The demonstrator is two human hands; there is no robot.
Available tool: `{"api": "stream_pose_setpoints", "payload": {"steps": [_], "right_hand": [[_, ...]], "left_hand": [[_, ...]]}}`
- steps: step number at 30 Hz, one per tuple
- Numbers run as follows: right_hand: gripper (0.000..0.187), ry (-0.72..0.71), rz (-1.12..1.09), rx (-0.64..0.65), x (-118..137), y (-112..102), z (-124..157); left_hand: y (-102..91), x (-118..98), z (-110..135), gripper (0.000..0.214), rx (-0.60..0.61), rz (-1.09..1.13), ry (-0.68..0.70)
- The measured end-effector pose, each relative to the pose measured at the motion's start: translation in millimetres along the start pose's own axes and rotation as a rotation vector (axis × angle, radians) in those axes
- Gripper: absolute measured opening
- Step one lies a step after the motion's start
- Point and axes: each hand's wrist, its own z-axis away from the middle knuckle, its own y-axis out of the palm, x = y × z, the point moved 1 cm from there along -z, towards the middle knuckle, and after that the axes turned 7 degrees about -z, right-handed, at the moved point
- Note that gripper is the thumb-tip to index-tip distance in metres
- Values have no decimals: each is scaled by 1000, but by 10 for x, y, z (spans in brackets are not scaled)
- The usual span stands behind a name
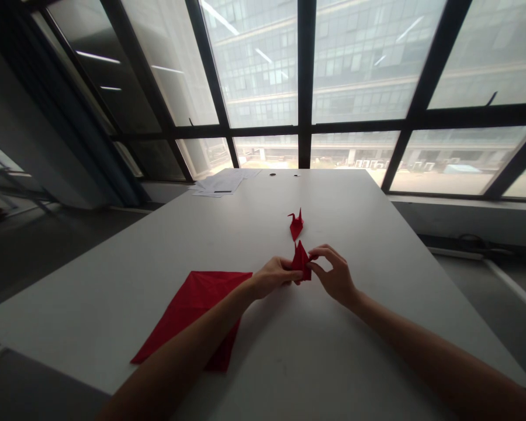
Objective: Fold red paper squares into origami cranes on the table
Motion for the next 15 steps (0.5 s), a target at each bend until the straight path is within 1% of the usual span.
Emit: {"api": "stream_pose_setpoints", "payload": {"steps": [3, 6, 8, 9, 11, 12, 14, 15], "right_hand": [[34, 42, -21, -37, -3, 38, 12], [44, 142, -114, -46, -50, 64, 3], [43, 232, -204, -40, -87, 75, -4], [39, 277, -247, -37, -100, 78, -6], [24, 360, -308, -18, -109, 84, -4], [24, 391, -324, -4, -105, 87, -2], [32, 425, -341, 21, -87, 92, 4], [33, 431, -350, 25, -77, 94, 7]], "left_hand": [[18, 3, 6, 33, 52, 66, -10], [25, 12, -1, 32, 43, 136, -16], [31, 17, -7, 30, 17, 144, -21], [37, 19, -10, 28, 3, 141, -22], [54, 21, -15, 26, -29, 128, -13], [65, 21, -17, 25, -49, 120, -4], [89, 16, -18, 25, -90, 93, 14], [101, 11, -18, 26, -106, 76, 19]]}}
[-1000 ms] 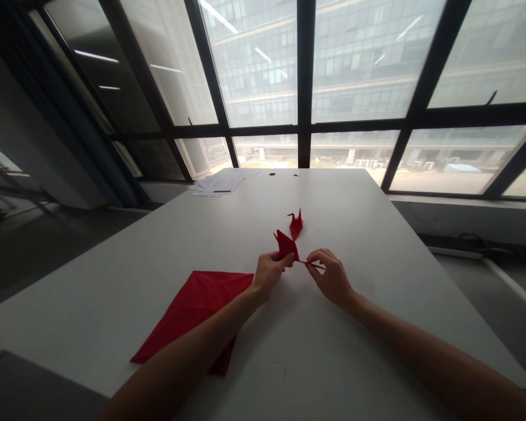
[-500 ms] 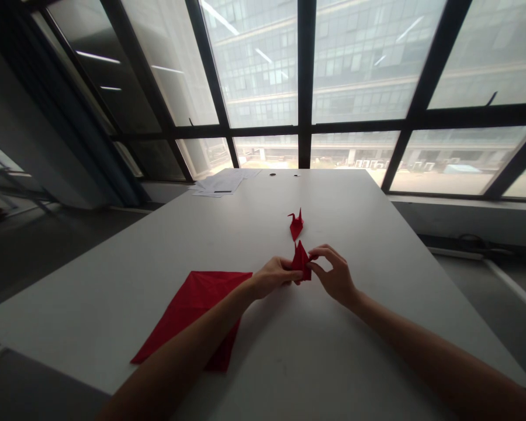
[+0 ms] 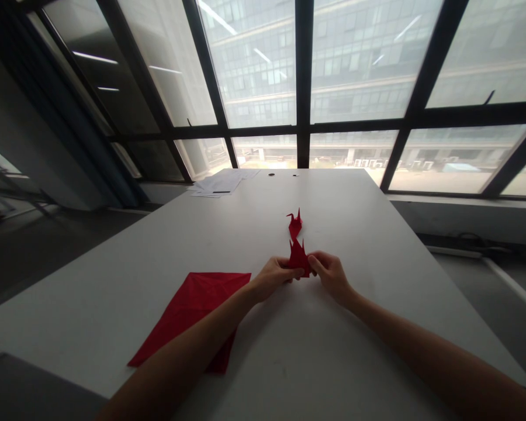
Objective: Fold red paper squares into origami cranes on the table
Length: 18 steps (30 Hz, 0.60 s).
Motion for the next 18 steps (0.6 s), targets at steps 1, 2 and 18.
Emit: {"api": "stream_pose_setpoints", "payload": {"steps": [1, 2, 18], "right_hand": [[32, 2, -9, -2, 4, 4, 5], [31, 2, -18, -12, 5, 5, 9], [31, 42, -53, -73, -47, -15, -16]], "left_hand": [[11, -5, 2, 28, -11, -18, 3], [21, -11, 4, 30, -17, -34, 4], [110, 33, -16, 46, -75, -82, 31]]}}
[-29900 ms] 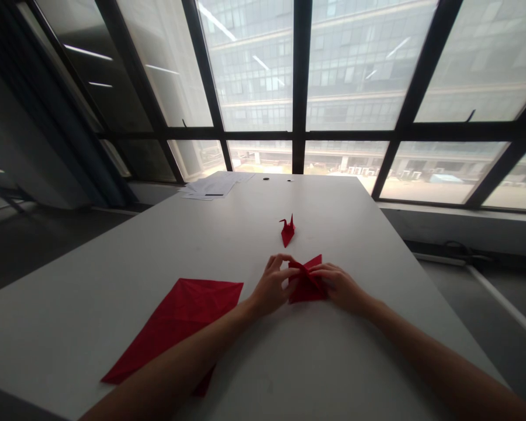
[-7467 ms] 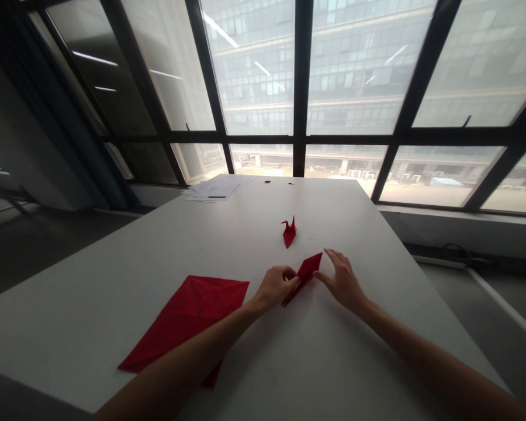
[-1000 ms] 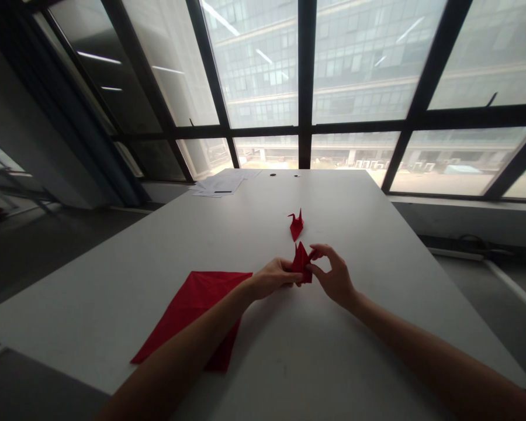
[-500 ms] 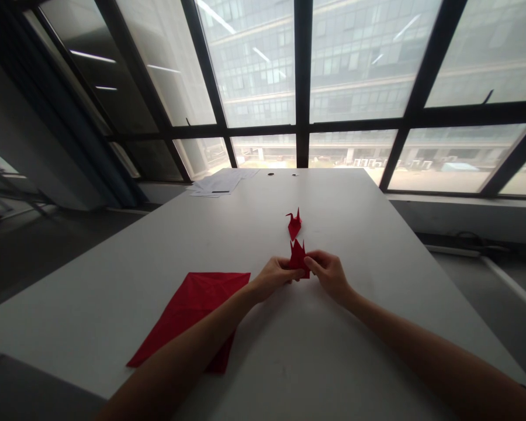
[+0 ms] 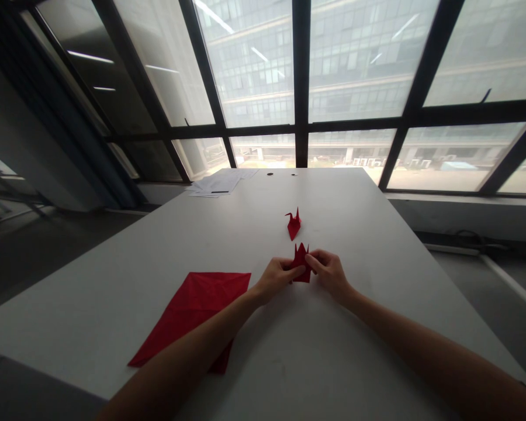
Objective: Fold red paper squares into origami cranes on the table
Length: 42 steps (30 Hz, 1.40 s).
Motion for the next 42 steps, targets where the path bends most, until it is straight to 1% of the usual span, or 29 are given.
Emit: {"api": "stream_pose_setpoints", "payload": {"steps": [2, 4, 7, 10, 13, 15, 17, 19, 20, 22, 24, 26, 28, 32, 36, 38, 40, 42], "right_hand": [[32, 6, 4, 2, -9, -3, -3], [34, 5, -6, 12, -12, -3, -4], [33, 27, -20, 21, -11, 3, -2], [35, 44, -14, 16, -8, 5, -3], [36, 30, -3, 14, -10, 0, -10], [35, 39, -1, 20, -11, 2, -13], [34, 62, 18, 63, -7, 15, -10], [34, 93, 60, 137, 1, 34, -1], [33, 106, 87, 166, 4, 41, 5], [30, 120, 135, 177, 2, 45, 14], [30, 117, 152, 132, -6, 34, 16], [32, 100, 129, 82, -13, 18, 12], [34, 84, 99, 59, -10, 6, 6], [35, 104, 97, 79, 14, 11, -4], [35, 94, 144, 65, 18, 20, -10], [35, 91, 154, 79, 7, 19, -9], [35, 88, 153, 96, -3, 16, -4], [35, 68, 153, 93, -6, 11, 4]], "left_hand": [[5, 14, -12, 45, -10, 11, -6], [-3, 22, -23, 44, -55, 13, -7], [-18, 25, -33, 42, -125, 15, 35], [-14, 27, -34, 42, -142, 22, 66], [7, 34, -31, 41, -148, 53, 52], [16, 38, -34, 41, -183, 70, 57], [12, 43, -45, 41, -254, 93, 71], [-2, 53, -61, 40, -324, 136, 75], [-10, 59, -69, 40, -340, 160, 73], [-24, 72, -82, 40, -321, 203, 71], [-30, 80, -85, 40, -242, 218, 59], [-28, 80, -75, 39, -150, 188, 32], [-25, 69, -57, 36, -119, 138, 18], [-19, 38, -32, 32, -189, 110, 58], [-16, 34, -34, 31, -218, 109, 94], [-19, 43, -40, 31, -235, 122, 104], [-20, 56, -45, 31, -237, 136, 99], [-15, 70, -50, 31, -214, 144, 82]]}}
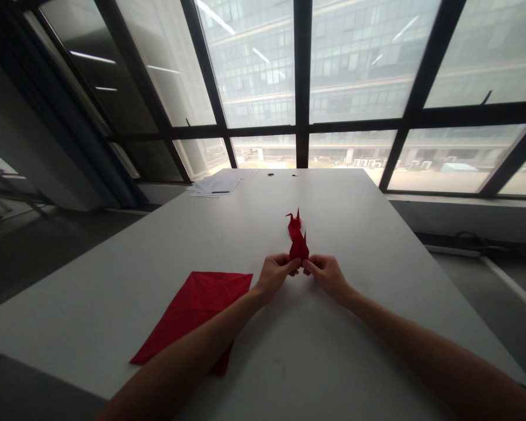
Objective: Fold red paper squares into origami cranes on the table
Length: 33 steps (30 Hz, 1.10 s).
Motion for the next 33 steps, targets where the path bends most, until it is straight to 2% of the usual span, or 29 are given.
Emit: {"api": "stream_pose_setpoints", "payload": {"steps": [4, 7, 11, 13, 17, 19, 23, 25, 27, 29, 31, 33], "right_hand": [[33, -59, 14, -23, 8, 2, 15], [32, -112, 84, -98, 2, 0, 18], [30, -209, 324, -220, -1, -20, 32], [28, -294, 498, -251, 24, -29, 48], [20, -489, 776, -153, 111, -3, 85], [12, -537, 820, -84, 142, 28, 104], [2, -550, 699, -5, 153, 69, 121], [4, -512, 585, -55, 135, 57, 106], [6, -437, 462, -178, 104, 24, 73], [19, -321, 319, -269, 60, -13, 31], [31, -193, 159, -240, 11, -31, -6], [33, -100, 25, -146, -27, -31, -26]], "left_hand": [[14, 23, -3, 32, 28, 11, -28], [21, 33, -8, 34, 23, 23, -28], [23, 26, -10, 37, -119, -21, 40], [36, 11, -5, 32, -155, -90, 105], [95, -19, 10, 27, 4, -84, 139], [107, -26, 13, 29, 10, -54, 120], [83, -3, -6, 34, -61, 27, 77], [65, 28, -22, 36, -85, 78, 54], [55, 60, -34, 40, -102, 96, 30], [55, 81, -37, 41, -100, 75, 20], [59, 82, -30, 40, -88, 36, 29], [62, 65, -19, 38, -70, -6, 53]]}}
